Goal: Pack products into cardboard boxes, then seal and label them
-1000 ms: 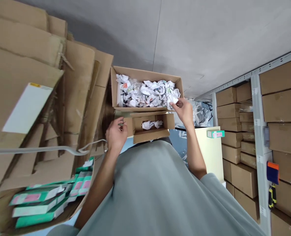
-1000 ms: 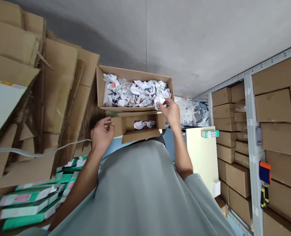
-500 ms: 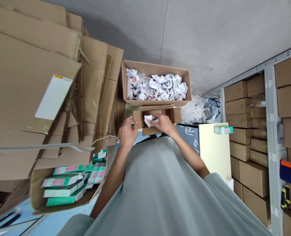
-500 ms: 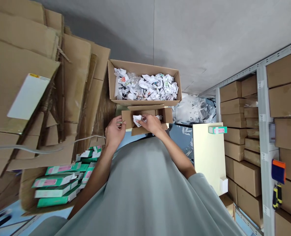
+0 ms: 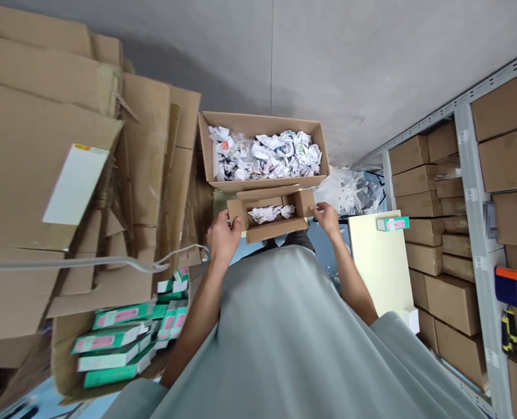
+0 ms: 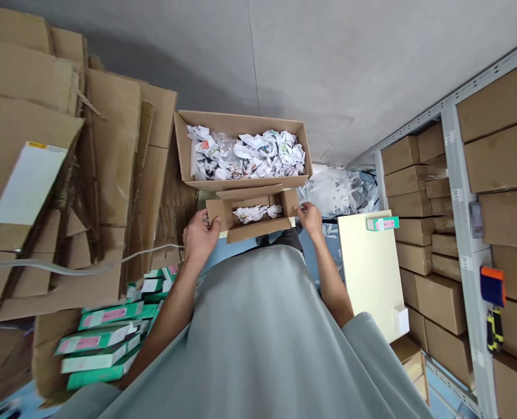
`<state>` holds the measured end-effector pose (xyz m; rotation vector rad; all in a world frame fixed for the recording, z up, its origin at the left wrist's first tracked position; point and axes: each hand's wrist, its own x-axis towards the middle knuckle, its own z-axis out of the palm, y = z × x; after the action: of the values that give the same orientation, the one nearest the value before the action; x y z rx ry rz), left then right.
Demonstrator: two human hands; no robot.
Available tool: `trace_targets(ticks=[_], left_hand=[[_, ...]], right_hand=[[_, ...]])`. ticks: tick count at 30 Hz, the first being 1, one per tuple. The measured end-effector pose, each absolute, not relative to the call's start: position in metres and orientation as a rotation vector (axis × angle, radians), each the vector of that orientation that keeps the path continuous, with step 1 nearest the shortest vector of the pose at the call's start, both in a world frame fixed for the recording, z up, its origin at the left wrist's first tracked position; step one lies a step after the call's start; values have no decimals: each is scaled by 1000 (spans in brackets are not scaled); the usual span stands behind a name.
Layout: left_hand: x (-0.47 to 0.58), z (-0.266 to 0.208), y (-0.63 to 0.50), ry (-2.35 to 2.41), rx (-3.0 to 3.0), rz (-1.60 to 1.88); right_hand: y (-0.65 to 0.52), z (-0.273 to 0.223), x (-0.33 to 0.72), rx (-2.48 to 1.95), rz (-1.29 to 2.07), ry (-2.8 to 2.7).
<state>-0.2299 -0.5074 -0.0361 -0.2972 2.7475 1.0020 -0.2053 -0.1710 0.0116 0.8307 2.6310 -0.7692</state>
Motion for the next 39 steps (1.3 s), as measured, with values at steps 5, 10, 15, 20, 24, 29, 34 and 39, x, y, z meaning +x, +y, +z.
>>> trace_targets(ticks=[5,10,15,20,24,29,34,39], left_hand=[[-230,-35,-514,2707,-321,1013],[-229,-23,-503,2647,-233,1155],[-232,-14,-441,2415,43,1257],[-224,-8,-346,2200,463,1220],[-197,7,-266,2096,723,1131],[-140,27,-177,2014,978,1031],[-83,24,-97,2000,1132,887],[-36,12,-35,2047,1182,753]], right_hand=[[-178,11,-197,793,-918,2638],[-162,30,-147,922,-1190,2637],[-140,60,-51,1334,-1460,2513],[-133,84,55,1866,-1571,2379],[-124,83,125,2156,-1648,2264],[-100,64,194,2432,-1730,2108],[-63,39,252,2583,-1801,1989],[-31,15,298,2605,-1865,1882]])
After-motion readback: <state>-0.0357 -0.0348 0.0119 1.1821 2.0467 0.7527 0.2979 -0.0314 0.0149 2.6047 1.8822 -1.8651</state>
